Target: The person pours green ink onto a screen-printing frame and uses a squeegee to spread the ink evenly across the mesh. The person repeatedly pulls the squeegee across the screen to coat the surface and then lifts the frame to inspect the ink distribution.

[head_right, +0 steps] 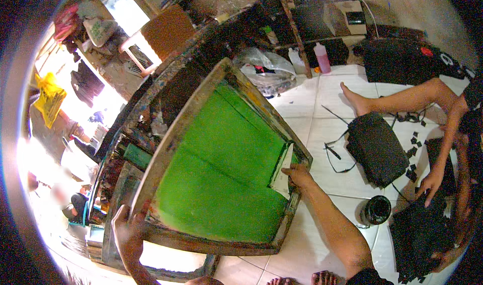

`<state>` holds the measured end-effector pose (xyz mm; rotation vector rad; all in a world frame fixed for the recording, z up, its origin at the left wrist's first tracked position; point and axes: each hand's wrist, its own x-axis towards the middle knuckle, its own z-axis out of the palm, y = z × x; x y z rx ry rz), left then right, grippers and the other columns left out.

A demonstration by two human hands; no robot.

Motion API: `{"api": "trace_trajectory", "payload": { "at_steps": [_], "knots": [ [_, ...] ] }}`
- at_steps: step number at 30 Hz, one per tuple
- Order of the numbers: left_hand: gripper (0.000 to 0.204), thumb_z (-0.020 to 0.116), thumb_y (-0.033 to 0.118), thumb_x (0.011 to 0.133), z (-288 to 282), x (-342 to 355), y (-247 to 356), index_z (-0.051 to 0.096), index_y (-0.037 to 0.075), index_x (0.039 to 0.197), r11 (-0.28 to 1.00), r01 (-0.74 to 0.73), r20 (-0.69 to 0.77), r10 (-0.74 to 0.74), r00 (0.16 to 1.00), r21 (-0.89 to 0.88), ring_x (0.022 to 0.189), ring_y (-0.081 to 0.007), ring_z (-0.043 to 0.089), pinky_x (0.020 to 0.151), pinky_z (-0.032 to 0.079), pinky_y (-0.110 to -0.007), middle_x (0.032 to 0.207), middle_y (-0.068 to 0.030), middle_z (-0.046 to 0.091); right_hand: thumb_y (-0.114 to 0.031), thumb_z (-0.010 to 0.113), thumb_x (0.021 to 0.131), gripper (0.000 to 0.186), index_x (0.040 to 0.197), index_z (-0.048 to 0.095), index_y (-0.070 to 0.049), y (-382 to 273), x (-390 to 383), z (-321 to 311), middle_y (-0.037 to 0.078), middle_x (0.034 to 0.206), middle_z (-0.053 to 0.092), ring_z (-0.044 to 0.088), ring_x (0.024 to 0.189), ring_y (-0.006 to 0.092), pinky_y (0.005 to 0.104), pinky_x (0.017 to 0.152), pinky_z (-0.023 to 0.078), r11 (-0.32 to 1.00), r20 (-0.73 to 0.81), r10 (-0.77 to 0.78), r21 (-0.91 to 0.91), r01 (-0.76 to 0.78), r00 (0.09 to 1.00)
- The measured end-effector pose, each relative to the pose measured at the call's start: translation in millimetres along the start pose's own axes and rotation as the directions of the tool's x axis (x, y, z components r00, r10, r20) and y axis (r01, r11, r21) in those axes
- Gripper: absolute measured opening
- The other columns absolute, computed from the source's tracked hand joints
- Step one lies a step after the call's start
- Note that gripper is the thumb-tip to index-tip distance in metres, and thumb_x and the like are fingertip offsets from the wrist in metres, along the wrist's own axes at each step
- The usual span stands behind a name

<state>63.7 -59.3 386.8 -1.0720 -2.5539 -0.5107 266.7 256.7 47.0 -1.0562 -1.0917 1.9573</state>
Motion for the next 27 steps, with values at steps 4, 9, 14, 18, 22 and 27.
{"api": "trace_trajectory", "payload": {
  "at_steps": [4,9,14,18,22,27],
  "knots": [
    [0.041,0.069,0.03,0.089,-2,-7,18,0.06,-0.003,0.113,0.983,-0.184,-0.183,0.177,0.967,-0.021,0.102,-0.0338,0.054,0.094,0.042,-0.042,0.108,-0.0202,0.057,-0.015,0.069,0.092,0.028,0.071,0.05,-0.008,-65,-23,31,0.001,0.063,0.048,0.044,0.052,0.0112,0.028,0.045,0.033,0.997,-0.009,-0.068,-0.04,0.067,0.998],
    [0.037,0.07,0.028,0.084,-7,-8,23,0.046,0.0,0.08,0.966,-0.213,0.025,0.218,0.976,-0.144,0.081,-0.0343,0.047,0.075,0.04,-0.046,0.081,-0.0153,0.05,-0.014,0.067,0.092,0.023,0.076,0.055,-0.003,-138,-44,69,0.002,0.063,0.048,0.044,0.052,0.012,0.0288,0.045,0.034,0.982,0.06,-0.189,-0.02,0.19,0.98],
    [0.035,0.068,0.026,0.085,-11,-12,29,0.049,-0.002,0.081,0.949,-0.27,-0.041,0.267,0.963,-0.162,0.077,-0.0376,0.047,0.076,0.041,-0.046,0.078,-0.0178,0.049,-0.011,0.066,0.092,0.018,0.08,0.058,0.0,-207,-52,103,0.003,0.065,0.052,0.044,0.052,0.0112,0.0279,0.045,0.036,0.943,0.14,-0.322,-0.037,0.33,0.936],
    [0.033,0.069,0.024,0.085,-12,-8,32,0.05,-0.003,0.079,0.924,-0.368,-0.125,0.356,0.926,-0.099,0.074,-0.0359,0.052,0.073,0.043,-0.043,0.076,-0.0184,0.051,-0.01,0.065,0.092,0.013,0.084,0.059,-0.002,-242,-50,126,0.0,0.07,0.054,0.046,0.057,0.0089,0.0242,0.047,0.036,0.914,0.258,-0.383,0.246,0.323,0.887],
    [0.034,0.071,0.024,0.085,-13,0,27,0.051,-0.003,0.076,0.949,-0.25,0.013,0.257,0.966,-0.191,0.065,-0.0314,0.053,0.063,0.042,-0.041,0.072,-0.0176,0.052,-0.015,0.064,0.096,0.012,0.094,0.056,-0.007,-223,-47,130,-0.004,0.072,0.05,0.044,0.058,0.0052,0.0206,0.047,0.034,0.893,0.367,-0.313,0.427,0.141,0.876],
    [0.039,0.076,0.029,0.084,-3,9,11,0.054,-0.003,0.078,0.931,-0.317,-0.089,0.306,0.948,-0.181,0.059,-0.0302,0.049,0.059,0.042,-0.04,0.069,-0.0171,0.052,-0.023,0.063,0.098,0.015,0.101,0.06,-0.008,-191,-48,114,-0.004,0.077,0.059,0.046,0.055,0.0036,0.0182,0.045,0.034,0.793,0.466,-0.442,0.602,0.092,0.766]
  ]
}}
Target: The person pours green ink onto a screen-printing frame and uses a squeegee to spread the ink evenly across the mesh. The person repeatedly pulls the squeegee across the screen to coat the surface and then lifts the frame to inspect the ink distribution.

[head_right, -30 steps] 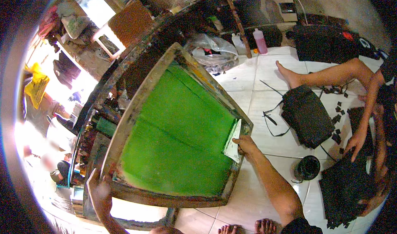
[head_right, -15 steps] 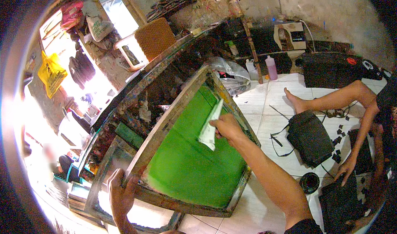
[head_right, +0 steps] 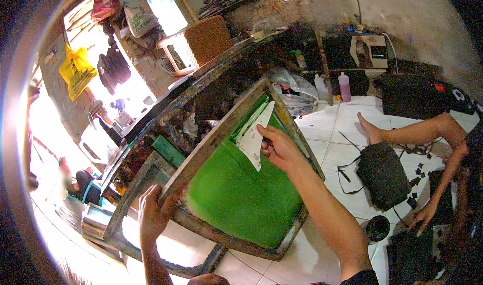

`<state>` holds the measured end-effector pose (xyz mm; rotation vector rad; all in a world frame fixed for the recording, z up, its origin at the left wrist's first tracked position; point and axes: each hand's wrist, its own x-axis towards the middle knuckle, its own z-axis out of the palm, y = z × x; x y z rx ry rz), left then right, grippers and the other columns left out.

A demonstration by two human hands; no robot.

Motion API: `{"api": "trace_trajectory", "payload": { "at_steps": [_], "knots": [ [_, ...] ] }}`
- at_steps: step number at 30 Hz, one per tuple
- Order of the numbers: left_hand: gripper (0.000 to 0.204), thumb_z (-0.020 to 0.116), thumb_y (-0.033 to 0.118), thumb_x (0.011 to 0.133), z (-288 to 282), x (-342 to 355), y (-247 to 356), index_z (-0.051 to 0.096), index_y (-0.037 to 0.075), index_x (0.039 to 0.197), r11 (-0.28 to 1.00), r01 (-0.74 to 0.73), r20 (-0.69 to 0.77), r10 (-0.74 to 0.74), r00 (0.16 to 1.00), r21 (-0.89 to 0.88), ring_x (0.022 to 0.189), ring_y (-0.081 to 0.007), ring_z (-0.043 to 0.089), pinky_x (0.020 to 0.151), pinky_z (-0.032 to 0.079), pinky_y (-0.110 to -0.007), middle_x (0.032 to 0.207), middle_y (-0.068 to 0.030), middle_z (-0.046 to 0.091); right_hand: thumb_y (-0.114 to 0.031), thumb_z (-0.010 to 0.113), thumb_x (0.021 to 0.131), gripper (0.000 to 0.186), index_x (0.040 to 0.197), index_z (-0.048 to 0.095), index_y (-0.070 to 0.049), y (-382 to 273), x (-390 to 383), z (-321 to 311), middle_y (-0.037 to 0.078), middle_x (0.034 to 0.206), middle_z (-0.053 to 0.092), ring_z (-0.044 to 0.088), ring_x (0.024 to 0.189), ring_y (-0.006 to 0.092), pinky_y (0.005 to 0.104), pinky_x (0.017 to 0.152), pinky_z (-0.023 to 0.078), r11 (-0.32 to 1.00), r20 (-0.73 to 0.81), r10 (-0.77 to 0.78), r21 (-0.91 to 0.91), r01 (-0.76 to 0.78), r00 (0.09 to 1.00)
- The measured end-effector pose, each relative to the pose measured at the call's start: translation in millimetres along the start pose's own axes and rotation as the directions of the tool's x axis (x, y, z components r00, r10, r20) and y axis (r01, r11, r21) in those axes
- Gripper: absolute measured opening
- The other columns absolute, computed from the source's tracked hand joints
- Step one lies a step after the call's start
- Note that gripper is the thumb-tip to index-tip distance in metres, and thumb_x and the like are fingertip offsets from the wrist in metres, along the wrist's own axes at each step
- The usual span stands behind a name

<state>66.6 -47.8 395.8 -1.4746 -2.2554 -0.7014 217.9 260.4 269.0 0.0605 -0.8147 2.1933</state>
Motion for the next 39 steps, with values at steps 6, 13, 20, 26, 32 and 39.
{"api": "trace_trajectory", "payload": {
  "at_steps": [6,13,20,26,32,39],
  "knots": [
    [0.047,0.081,0.038,0.079,7,39,-28,0.06,-0.004,0.08,0.988,-0.153,-0.008,0.153,0.988,0.021,0.063,-0.03,0.053,0.06,0.042,-0.041,0.071,-0.0179,0.055,-0.021,0.062,0.098,0.019,0.108,0.06,-0.005,-32,-67,-3,-0.001,0.078,0.062,0.047,0.053,0.004,0.0187,0.043,0.034,0.997,-0.107,-0.014,-0.077,0.006,0.994],
    [0.062,0.079,0.05,0.073,28,79,-44,0.055,-0.005,0.09,0.893,-0.449,-0.089,0.445,0.891,-0.023,0.084,-0.0409,0.054,0.069,0.044,-0.045,0.094,-0.0209,0.055,-0.019,0.064,0.096,0.017,0.106,0.065,-0.005,-66,-213,-4,-0.004,0.081,0.066,0.054,0.059,0.0019,0.0178,0.051,0.04,0.94,-0.394,-0.114,-0.339,-0.029,0.912],
    [0.046,0.074,0.03,0.078,124,-72,-181,0.057,0.001,0.11,0.837,-0.545,0.312,0.531,0.788,-0.05,0.096,-0.041,0.058,0.074,0.048,-0.05,0.108,-0.0215,0.058,-0.005,0.062,0.086,0.041,0.125,0.057,0.006,-135,-328,88,0.02,0.109,0.068,0.07,0.09,0.0279,0.0407,0.085,0.058,0.745,-0.588,-0.557,-0.666,0.04,0.586],
    [0.039,0.07,0.018,0.075,214,-279,-222,0.056,0.0,0.106,0.953,-0.104,0.533,0.248,0.809,-0.286,0.095,-0.0422,0.057,0.074,0.048,-0.052,0.108,-0.0235,0.054,-0.017,0.061,0.095,0.037,0.125,0.058,0.004,-131,-246,27,0.008,0.108,0.068,0.062,0.098,0.0149,0.0295,0.088,0.048,0.301,-0.488,-0.217,-0.858,-0.417,0.846],
    [0.033,0.065,0.006,0.071,247,-384,-218,0.054,-0.001,0.102,0.958,-0.042,0.53,0.194,0.826,-0.285,0.093,-0.0434,0.055,0.073,0.048,-0.054,0.109,-0.0255,0.05,-0.016,0.056,0.091,0.022,0.105,0.069,-0.005,-20,-100,-165,0.021,0.098,0.068,0.065,0.094,0.0402,0.0508,0.082,0.052,-0.594,-0.163,0.075,-0.8,-0.088,0.984],
    [0.037,0.061,-0.002,0.073,273,-425,-227,0.046,-0.001,0.106,0.965,-0.091,0.504,0.209,0.838,-0.248,0.089,-0.0428,0.055,0.069,0.048,-0.054,0.104,-0.0259,0.05,-0.007,0.058,0.087,0.016,0.098,0.07,-0.009,67,-51,-284,0.008,0.099,0.067,0.06,0.1,0.03,0.0455,0.083,0.048,-0.874,-0.139,0.138,-0.482,0.054,0.981]
  ]
}}
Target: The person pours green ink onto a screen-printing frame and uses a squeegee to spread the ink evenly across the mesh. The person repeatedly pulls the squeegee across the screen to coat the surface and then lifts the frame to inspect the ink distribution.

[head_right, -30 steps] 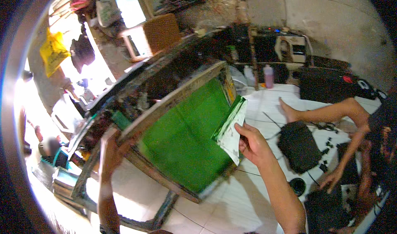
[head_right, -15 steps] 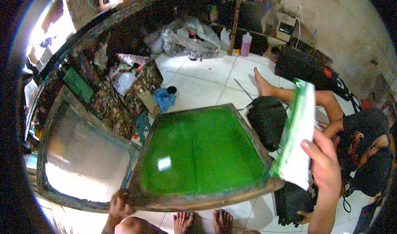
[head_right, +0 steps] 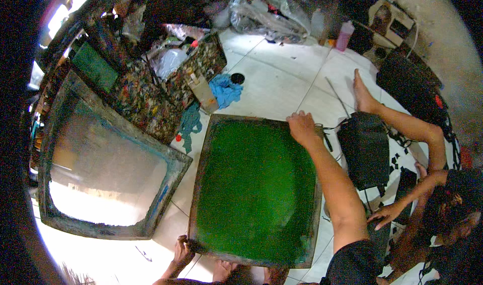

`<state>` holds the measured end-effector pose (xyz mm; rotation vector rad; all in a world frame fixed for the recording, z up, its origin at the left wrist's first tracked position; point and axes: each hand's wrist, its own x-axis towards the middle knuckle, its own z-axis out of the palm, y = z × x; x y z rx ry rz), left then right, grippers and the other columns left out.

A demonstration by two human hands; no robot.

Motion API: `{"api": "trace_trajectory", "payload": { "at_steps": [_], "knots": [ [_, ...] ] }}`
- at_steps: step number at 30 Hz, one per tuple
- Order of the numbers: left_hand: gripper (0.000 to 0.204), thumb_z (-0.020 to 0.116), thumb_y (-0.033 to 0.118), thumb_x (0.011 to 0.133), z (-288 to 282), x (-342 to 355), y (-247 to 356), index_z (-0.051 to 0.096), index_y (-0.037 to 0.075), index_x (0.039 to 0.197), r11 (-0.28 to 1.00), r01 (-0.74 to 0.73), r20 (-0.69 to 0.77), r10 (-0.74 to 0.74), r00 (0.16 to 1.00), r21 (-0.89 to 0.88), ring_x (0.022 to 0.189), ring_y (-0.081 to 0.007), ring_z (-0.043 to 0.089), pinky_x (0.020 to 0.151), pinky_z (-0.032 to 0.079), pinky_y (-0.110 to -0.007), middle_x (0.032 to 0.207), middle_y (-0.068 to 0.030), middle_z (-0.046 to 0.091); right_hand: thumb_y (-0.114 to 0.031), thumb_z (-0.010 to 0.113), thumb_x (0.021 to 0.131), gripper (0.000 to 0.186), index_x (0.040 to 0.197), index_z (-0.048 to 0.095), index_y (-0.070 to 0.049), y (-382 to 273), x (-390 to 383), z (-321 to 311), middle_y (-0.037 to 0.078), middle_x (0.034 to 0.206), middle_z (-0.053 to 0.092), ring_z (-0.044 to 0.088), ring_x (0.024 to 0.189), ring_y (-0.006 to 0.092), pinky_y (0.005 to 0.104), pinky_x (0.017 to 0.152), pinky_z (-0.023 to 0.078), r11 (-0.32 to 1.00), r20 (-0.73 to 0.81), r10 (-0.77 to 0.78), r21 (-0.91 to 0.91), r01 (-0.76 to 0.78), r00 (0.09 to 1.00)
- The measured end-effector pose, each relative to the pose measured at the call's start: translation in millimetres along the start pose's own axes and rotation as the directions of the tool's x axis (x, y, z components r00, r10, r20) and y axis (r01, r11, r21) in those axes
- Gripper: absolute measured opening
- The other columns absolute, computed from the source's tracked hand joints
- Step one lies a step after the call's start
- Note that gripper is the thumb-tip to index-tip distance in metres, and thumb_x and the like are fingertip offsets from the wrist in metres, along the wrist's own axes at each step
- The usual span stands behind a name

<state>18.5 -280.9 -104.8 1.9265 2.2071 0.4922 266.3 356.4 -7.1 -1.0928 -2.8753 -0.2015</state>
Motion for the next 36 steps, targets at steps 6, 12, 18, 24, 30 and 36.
{"api": "trace_trajectory", "payload": {
  "at_steps": [6,12,18,24,30,36],
  "knots": [
    [0.048,0.074,0.002,0.069,14,-7,1,0.044,0.005,0.107,0.999,-0.04,0.007,0.04,0.999,0.002,0.086,-0.041,0.055,0.069,0.047,-0.054,0.098,-0.0224,0.052,-0.006,0.059,0.083,0.026,0.106,0.07,-0.01,-6,-28,-9,0.006,0.103,0.068,0.06,0.104,0.028,0.0477,0.085,0.048,0.992,0.169,-0.067,0.12,0.047,0.983],
    [0.06,0.077,0.001,0.068,15,0,4,0.041,0.009,0.115,0.997,-0.07,-0.103,0.071,0.992,0.017,0.09,-0.0386,0.054,0.078,0.046,-0.054,0.085,-0.0113,0.058,-0.008,0.055,0.087,0.025,0.107,0.069,-0.009,-45,-118,-26,0.008,0.108,0.066,0.058,0.108,0.0276,0.0469,0.089,0.045,0.983,0.26,-0.135,0.156,0.097,0.956],
    [0.042,0.063,0.0,0.084,2,14,20,0.041,0.006,0.12,0.995,-0.087,-0.216,0.074,0.974,-0.05,0.088,-0.0352,0.056,0.084,0.045,-0.054,0.092,-0.0123,0.06,-0.008,0.054,0.086,0.033,0.118,0.065,-0.006,-97,-217,-55,0.007,0.11,0.064,0.056,0.106,0.0249,0.0438,0.088,0.043,0.965,0.333,-0.219,0.212,0.153,0.917],
    [0.025,0.059,0.0,0.089,-3,11,29,0.05,0.006,0.111,1.0,0.027,-0.129,-0.028,0.991,-0.012,0.092,-0.0349,0.059,0.09,0.05,-0.05,0.103,-0.0166,0.058,-0.02,0.054,0.088,0.034,0.117,0.064,-0.007,-157,-317,-74,0.003,0.106,0.062,0.055,0.105,0.0219,0.045,0.086,0.044,0.958,0.345,-0.27,0.19,0.215,0.899],
    [0.031,0.063,-0.004,0.077,11,11,16,0.056,0.008,0.105,0.959,0.143,-0.102,-0.172,0.98,-0.245,0.089,-0.0363,0.06,0.085,0.051,-0.049,0.103,-0.0151,0.061,-0.024,0.058,0.085,0.037,0.117,0.064,-0.006,-199,-371,-101,0.004,0.102,0.061,0.056,0.099,0.0211,0.0487,0.084,0.046,0.928,0.27,-0.302,0.302,0.218,0.914],
    [0.032,0.066,0.0,0.078,8,9,23,0.054,0.01,0.106,0.972,0.216,-0.074,-0.223,0.972,-0.097,0.086,-0.0353,0.062,0.072,0.054,-0.048,0.092,-0.0118,0.062,-0.016,0.053,0.091,0.018,0.09,0.064,-0.002,-165,-281,-98,0.021,0.093,0.064,0.059,0.094,0.0385,0.0519,0.083,0.05,0.749,0.587,-0.471,0.66,-0.052,0.658]
  ]
}}
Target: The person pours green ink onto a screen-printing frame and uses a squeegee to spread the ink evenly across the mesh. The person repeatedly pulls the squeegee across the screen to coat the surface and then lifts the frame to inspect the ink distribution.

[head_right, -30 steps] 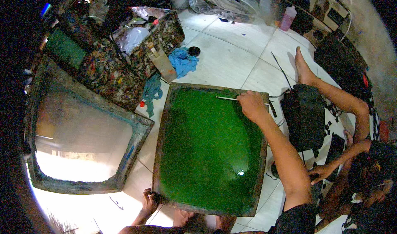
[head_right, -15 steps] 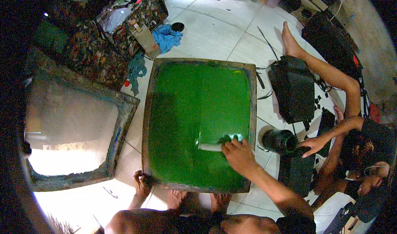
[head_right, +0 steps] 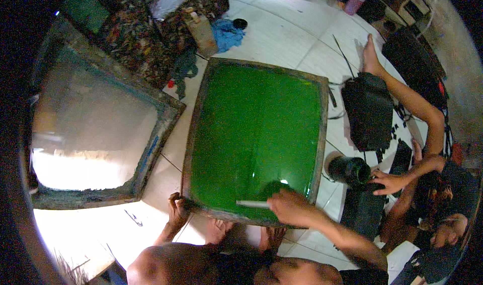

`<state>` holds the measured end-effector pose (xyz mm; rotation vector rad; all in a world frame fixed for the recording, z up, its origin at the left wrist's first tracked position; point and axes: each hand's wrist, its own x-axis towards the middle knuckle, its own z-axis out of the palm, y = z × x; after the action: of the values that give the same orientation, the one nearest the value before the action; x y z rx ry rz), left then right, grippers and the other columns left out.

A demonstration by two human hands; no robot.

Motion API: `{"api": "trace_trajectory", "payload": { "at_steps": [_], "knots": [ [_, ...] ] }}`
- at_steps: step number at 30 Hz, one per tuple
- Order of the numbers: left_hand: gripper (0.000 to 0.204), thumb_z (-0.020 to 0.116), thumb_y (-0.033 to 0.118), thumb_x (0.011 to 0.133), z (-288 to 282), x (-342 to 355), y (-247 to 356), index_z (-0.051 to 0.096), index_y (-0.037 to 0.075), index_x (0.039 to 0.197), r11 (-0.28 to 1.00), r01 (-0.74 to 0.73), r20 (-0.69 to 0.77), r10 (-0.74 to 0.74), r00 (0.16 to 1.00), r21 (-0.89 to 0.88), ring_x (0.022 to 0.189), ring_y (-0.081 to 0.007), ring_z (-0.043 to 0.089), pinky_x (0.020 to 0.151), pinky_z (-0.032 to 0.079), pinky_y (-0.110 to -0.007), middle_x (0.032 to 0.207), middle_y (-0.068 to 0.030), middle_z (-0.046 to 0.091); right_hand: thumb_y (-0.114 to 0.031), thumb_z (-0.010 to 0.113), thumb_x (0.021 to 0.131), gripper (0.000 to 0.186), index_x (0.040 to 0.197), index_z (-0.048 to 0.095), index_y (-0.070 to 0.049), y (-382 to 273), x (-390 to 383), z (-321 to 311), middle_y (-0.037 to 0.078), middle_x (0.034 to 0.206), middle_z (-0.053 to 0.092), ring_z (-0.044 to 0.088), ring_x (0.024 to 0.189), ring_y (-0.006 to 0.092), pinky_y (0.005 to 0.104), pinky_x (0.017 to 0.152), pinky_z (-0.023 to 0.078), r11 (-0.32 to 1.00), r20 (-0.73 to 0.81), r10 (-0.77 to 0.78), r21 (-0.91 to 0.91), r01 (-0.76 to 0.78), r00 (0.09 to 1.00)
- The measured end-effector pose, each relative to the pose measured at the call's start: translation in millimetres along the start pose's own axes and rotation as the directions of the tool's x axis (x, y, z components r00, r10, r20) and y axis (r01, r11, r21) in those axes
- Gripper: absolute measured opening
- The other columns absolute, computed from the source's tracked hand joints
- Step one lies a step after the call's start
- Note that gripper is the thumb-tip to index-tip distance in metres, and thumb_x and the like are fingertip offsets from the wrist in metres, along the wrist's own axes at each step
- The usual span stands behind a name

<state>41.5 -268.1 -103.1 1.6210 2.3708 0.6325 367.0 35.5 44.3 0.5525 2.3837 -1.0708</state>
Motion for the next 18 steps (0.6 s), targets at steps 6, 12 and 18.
{"api": "trace_trajectory", "payload": {
  "at_steps": [6,12,18],
  "knots": [
    [0.023,0.041,0.006,0.099,3,-4,-12,0.043,0.005,0.122,0.994,-0.089,0.017,0.09,0.996,-0.07,0.083,-0.0372,0.058,0.07,0.05,-0.051,0.1,-0.0251,0.053,-0.009,0.057,0.086,0.013,0.093,0.068,-0.005,31,173,-162,0.022,0.086,0.066,0.063,0.085,0.0413,0.0534,0.077,0.053,0.967,-0.51,-0.101,-0.254,-0.037,0.854],
    [0.043,0.072,0.005,0.076,6,-7,-17,0.048,0.007,0.112,0.974,-0.225,-0.087,0.222,0.971,-0.025,0.093,-0.0411,0.056,0.068,0.051,-0.05,0.101,-0.022,0.054,-0.009,0.059,0.083,0.015,0.093,0.07,-0.006,55,279,-243,0.017,0.09,0.069,0.063,0.092,0.0375,0.0506,0.078,0.053,0.813,-0.619,-0.067,-0.488,-0.317,0.782],
    [0.049,0.08,0.007,0.067,2,-2,-12,0.049,0.006,0.106,0.965,-0.258,-0.013,0.258,0.966,-0.036,0.093,-0.0431,0.056,0.07,0.05,-0.052,0.101,-0.0225,0.052,-0.005,0.062,0.081,0.024,0.104,0.071,-0.006,59,276,-233,0.019,0.09,0.069,0.065,0.097,0.0368,0.0493,0.078,0.055,0.874,-0.563,-0.002,-0.402,-0.273,0.826]
  ]
}}
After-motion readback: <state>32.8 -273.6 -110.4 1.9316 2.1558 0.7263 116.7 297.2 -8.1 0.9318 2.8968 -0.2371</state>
